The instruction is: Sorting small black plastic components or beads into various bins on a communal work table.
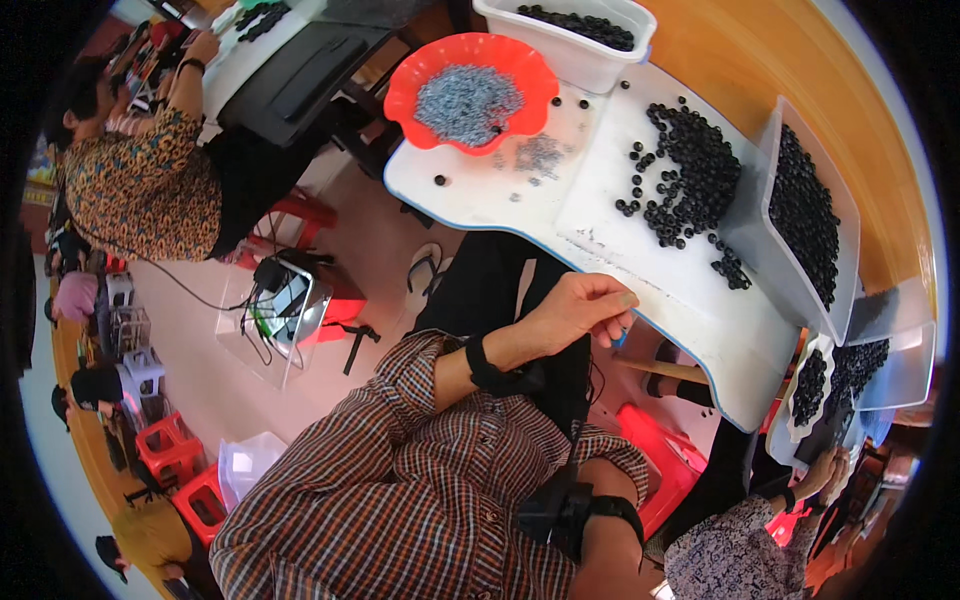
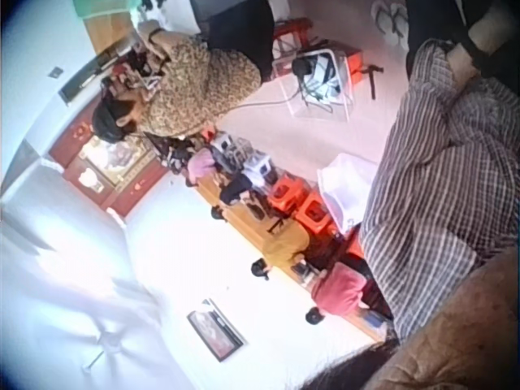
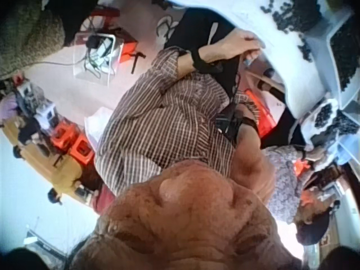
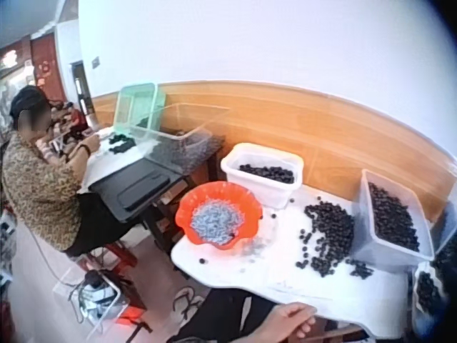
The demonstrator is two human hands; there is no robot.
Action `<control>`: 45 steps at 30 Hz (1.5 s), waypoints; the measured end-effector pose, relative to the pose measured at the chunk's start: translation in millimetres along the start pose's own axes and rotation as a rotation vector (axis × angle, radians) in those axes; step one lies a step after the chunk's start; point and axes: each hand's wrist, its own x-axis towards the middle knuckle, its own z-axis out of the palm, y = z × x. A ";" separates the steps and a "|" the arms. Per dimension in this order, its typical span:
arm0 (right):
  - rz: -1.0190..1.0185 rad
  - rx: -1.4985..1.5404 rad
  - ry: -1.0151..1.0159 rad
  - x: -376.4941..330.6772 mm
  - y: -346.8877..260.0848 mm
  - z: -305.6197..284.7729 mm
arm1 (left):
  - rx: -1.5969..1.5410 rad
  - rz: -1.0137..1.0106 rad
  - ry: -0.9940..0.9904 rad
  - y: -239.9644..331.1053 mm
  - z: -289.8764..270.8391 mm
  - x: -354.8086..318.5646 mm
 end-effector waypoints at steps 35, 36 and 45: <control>0.052 -0.406 -0.457 -39.6 -80.9 -31.2 | 0.122 -0.010 -0.069 -21.8 10.4 -29.9; 0.057 -0.430 -0.464 -40.2 -83.0 -32.1 | 0.125 -0.012 -0.083 -22.3 11.5 -30.2; 0.145 -0.684 -0.515 -47.5 -102.3 -51.1 | 0.137 -0.036 -0.096 -24.9 14.3 -33.1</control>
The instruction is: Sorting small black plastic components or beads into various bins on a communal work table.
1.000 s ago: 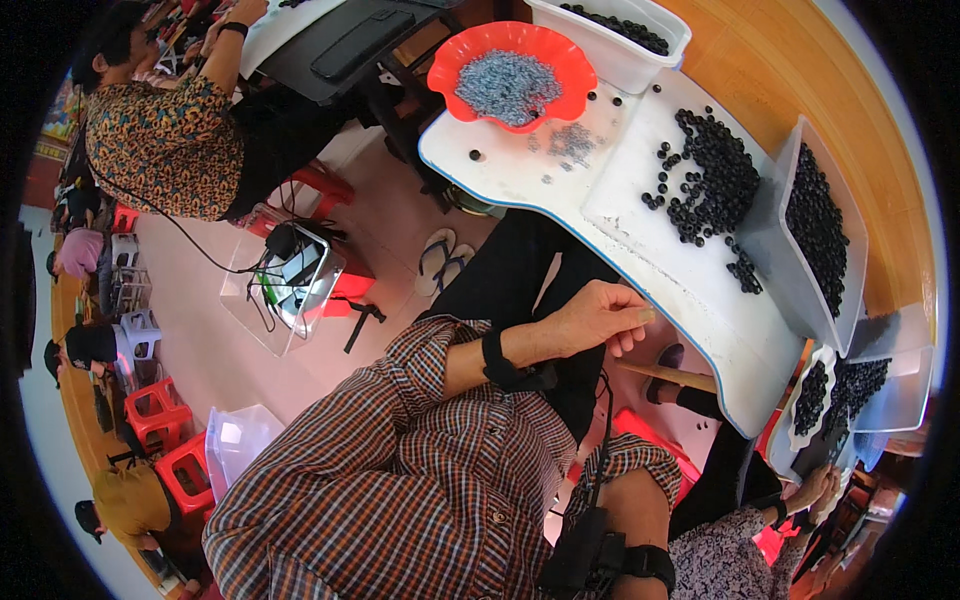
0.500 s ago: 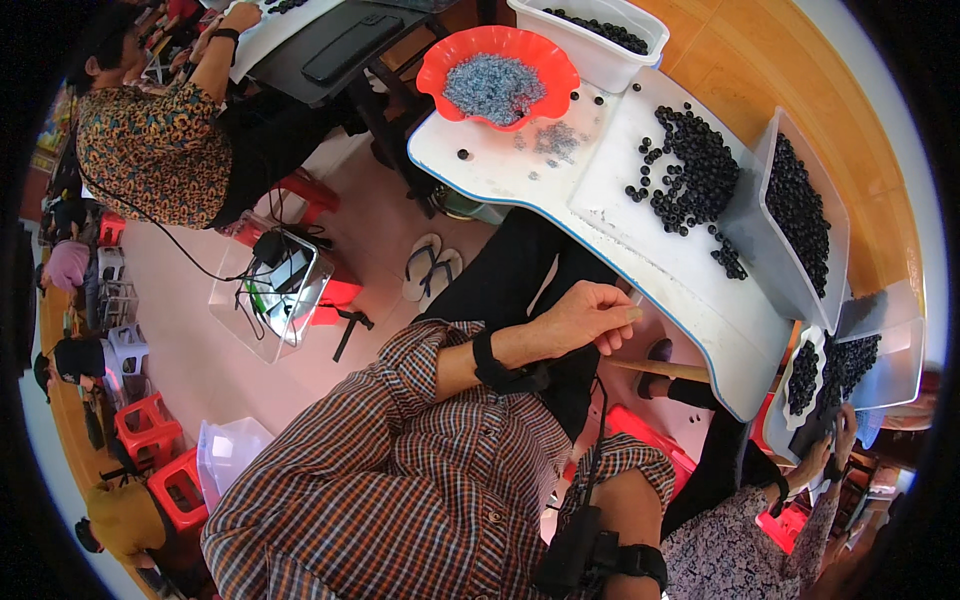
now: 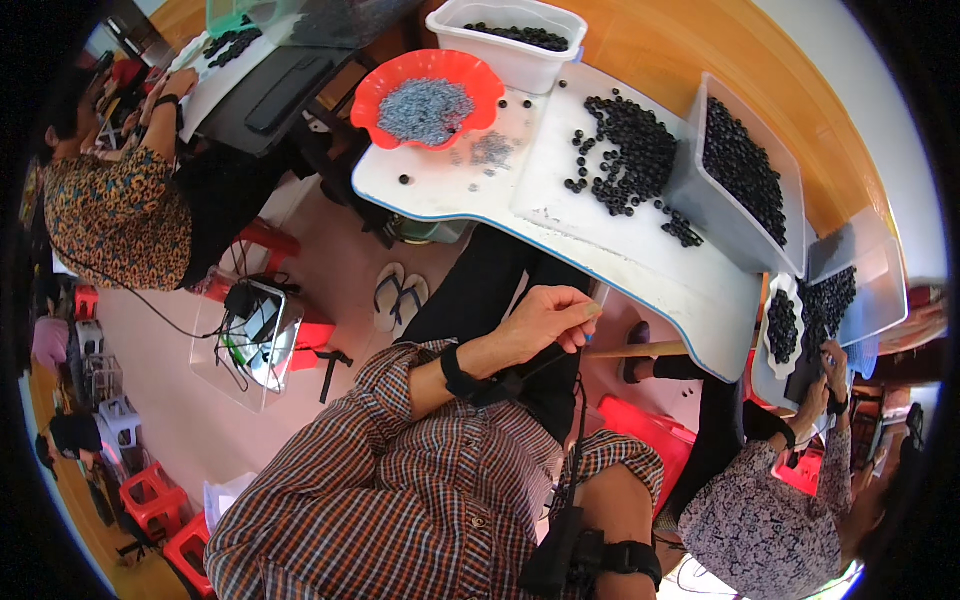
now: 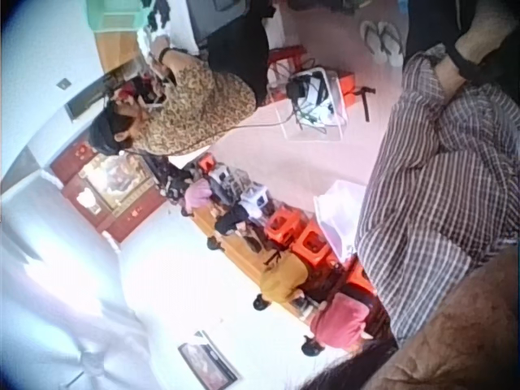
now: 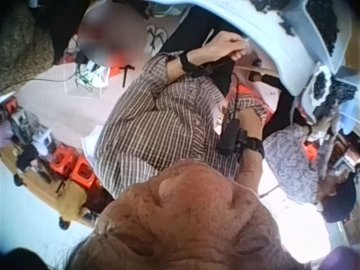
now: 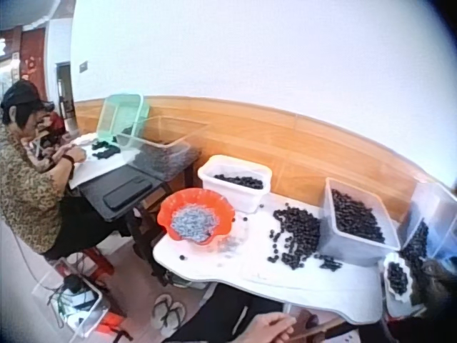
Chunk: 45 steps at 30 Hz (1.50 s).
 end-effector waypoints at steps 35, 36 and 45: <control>0.334 -0.424 -0.425 -33.7 -3.2 -14.6 | -0.040 -0.096 0.010 -14.6 -10.8 4.4; 0.341 -0.433 -0.438 -33.3 -3.4 -15.0 | -0.047 -0.097 0.012 -14.8 -11.3 5.0; 0.408 -0.514 -0.574 -36.3 -2.3 -14.7 | -0.111 -0.057 0.075 -12.2 -19.5 9.4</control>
